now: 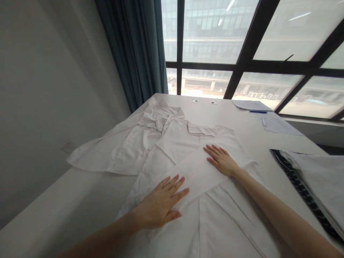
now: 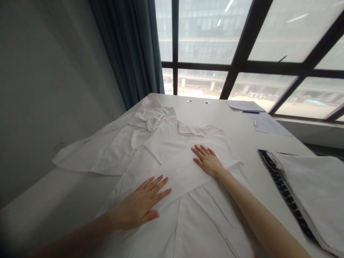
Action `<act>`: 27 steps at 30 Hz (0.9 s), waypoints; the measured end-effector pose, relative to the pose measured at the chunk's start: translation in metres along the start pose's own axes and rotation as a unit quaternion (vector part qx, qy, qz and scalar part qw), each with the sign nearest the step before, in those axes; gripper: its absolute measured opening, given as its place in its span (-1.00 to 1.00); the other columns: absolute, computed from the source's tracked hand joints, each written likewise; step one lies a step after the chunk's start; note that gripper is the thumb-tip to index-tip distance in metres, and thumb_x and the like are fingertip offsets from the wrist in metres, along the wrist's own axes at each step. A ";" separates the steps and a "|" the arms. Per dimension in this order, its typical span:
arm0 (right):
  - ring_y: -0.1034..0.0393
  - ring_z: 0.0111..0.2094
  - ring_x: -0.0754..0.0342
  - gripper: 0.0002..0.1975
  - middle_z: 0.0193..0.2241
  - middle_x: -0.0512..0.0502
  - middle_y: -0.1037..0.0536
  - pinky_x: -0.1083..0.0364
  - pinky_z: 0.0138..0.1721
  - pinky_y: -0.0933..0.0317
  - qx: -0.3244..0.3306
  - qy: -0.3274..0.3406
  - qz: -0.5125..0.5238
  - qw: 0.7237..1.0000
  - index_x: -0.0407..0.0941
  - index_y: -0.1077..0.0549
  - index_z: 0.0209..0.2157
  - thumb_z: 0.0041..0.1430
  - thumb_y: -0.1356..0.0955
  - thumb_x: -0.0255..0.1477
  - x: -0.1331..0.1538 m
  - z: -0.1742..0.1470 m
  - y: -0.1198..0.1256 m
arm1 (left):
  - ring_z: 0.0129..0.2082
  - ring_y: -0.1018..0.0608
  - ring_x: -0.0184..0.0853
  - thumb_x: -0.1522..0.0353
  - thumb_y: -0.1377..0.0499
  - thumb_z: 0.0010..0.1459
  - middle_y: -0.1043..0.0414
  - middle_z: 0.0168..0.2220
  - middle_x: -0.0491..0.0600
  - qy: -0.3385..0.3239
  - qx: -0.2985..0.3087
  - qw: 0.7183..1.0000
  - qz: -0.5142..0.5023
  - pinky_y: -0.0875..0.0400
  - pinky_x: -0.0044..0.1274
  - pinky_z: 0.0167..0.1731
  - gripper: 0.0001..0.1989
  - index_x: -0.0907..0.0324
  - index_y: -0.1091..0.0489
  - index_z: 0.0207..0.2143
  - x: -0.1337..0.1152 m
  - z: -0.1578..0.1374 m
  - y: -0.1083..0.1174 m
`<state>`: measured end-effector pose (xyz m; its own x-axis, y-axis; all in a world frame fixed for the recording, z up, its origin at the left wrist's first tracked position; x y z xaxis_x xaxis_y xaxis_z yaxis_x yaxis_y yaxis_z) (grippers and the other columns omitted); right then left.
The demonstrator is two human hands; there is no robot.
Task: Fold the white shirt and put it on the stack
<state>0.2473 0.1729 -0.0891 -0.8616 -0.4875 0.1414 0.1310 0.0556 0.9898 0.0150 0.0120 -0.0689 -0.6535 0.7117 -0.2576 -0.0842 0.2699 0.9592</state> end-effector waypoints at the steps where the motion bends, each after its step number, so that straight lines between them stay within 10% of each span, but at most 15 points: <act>1: 0.21 0.34 0.01 -0.42 0.34 0.08 0.04 -0.14 0.28 0.18 0.001 -0.006 -0.003 1.000 0.12 0.05 0.33 0.33 0.01 -0.05 -0.007 0.001 -0.001 | 0.36 0.17 -0.13 0.04 0.12 0.31 0.32 0.39 0.03 0.001 0.001 1.000 -0.002 0.17 -0.19 0.27 -0.37 -0.03 0.18 0.34 0.000 -0.002 0.000; 17: 0.08 0.31 -0.07 -0.37 0.33 0.03 -0.02 -0.21 0.24 0.08 -0.038 -0.166 -0.058 0.984 0.07 -0.03 0.31 0.30 0.03 -0.02 -0.119 0.005 0.007 | 0.34 0.05 -0.05 0.11 -0.01 0.29 0.36 0.39 -0.07 -0.026 -0.034 0.999 -0.001 0.07 -0.13 0.24 -0.41 -0.22 0.13 0.31 -0.006 -0.029 0.003; 27: -0.05 0.26 -0.10 -0.47 0.22 -0.20 -0.26 -0.19 0.24 0.13 -0.132 -0.138 -0.099 0.977 -0.14 -0.30 0.16 0.34 -0.01 -0.24 -0.107 -0.003 0.025 | 0.34 0.02 -0.06 0.17 -0.04 0.28 0.27 0.38 -0.08 -0.030 -0.065 0.997 0.005 0.07 -0.16 0.26 -0.42 -0.19 0.07 0.31 -0.008 -0.036 0.002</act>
<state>0.3444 0.2241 -0.0792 -0.9776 -0.2097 -0.0175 0.0387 -0.2607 0.9646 -0.0072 -0.0160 -0.0606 -0.6096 0.7519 -0.2512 -0.1779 0.1790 0.9676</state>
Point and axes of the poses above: each hand's wrist, its own z-axis towards the middle knuckle, its own y-axis out of the back of the hand, x = y × z, the point moved 7 cm from there along z, towards the middle knuckle
